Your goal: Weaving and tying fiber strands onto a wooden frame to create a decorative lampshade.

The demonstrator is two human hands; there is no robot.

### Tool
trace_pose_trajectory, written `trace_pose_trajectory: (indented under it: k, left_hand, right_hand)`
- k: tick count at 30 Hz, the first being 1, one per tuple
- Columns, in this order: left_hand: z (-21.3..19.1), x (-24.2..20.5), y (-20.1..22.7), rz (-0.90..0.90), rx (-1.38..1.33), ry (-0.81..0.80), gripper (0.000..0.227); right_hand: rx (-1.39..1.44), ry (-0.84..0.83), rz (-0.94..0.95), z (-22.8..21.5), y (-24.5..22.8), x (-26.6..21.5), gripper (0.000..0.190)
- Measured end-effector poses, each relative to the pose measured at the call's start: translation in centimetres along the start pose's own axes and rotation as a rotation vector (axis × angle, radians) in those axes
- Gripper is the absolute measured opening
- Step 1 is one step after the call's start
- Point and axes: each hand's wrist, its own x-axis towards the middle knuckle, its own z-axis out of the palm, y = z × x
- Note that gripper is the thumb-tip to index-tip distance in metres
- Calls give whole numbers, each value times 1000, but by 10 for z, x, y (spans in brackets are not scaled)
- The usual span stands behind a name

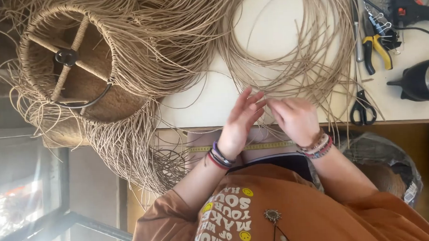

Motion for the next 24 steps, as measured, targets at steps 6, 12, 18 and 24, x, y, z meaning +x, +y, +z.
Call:
trace_pose_trajectory:
  k: [6,12,18,24]
  left_hand:
    - [-14,8,24,-29,-510,70,34]
    - [-58,-11,30,26,-430,220,35]
    - [-80,-57,22,38,-230,361,36]
    - [-51,-88,0,6,92,298,40]
  right_hand:
    - [626,105,230,-25,1,-24,11]
    - [1598,418,789,-50,1,-17,10]
    - [1911,366,1059,-55,11,-24,5]
    - [1863,90,1097,-48,-33,-40,17]
